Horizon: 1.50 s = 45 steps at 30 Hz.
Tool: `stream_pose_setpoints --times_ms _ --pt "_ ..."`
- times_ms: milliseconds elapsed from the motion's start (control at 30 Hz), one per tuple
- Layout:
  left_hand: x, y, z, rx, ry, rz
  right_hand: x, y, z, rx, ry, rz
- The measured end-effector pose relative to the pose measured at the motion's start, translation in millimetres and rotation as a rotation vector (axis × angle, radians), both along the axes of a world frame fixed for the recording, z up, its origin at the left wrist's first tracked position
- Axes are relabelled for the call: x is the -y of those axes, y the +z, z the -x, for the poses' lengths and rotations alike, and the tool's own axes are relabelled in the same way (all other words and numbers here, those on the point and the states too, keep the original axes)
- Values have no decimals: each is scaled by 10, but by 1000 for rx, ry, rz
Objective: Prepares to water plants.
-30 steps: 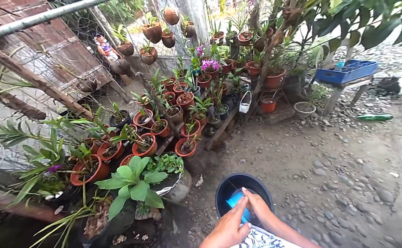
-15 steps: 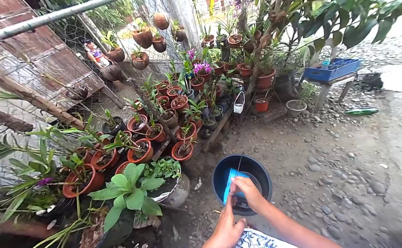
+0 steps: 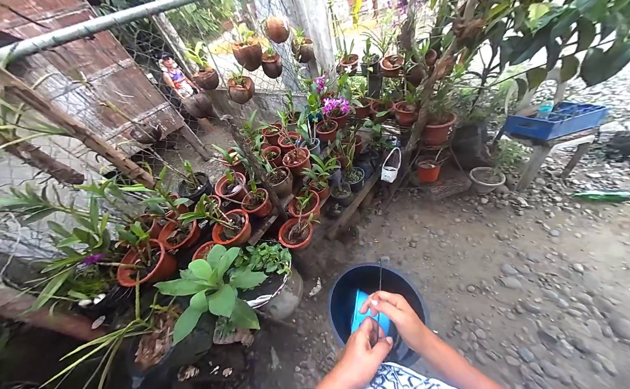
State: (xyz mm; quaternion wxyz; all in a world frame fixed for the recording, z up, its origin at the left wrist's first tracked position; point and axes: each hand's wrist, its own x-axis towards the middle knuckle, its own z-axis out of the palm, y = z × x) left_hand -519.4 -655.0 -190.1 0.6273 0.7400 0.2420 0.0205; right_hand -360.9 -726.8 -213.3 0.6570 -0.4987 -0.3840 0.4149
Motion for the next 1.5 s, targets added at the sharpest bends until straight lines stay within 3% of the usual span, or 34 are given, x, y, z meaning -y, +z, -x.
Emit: stream_pose_setpoints --times_ms 333,600,800,1033,1200,1267,1433,1500 --pt "-47 -72 -11 23 -17 -77 112 -129 -104 47 121 -160" --pt "-102 -27 -48 -87 -137 -137 335 -419 -39 -51 -31 -111" --pt "-123 -25 -105 -75 -209 -161 303 -405 -77 -13 -133 -152" --pt "-121 -14 -111 -97 -194 -162 359 -392 -149 -9 -10 -217" --pt "-115 29 -80 -88 -211 -159 380 -474 -348 -188 193 -287" --pt "-111 32 -68 -89 -229 -178 404 -496 -415 -188 233 -159" --pt "-92 73 -74 -87 -313 -247 243 -454 -389 110 124 711" --pt "-80 75 -80 -58 -350 -278 161 -568 -395 268 171 789"
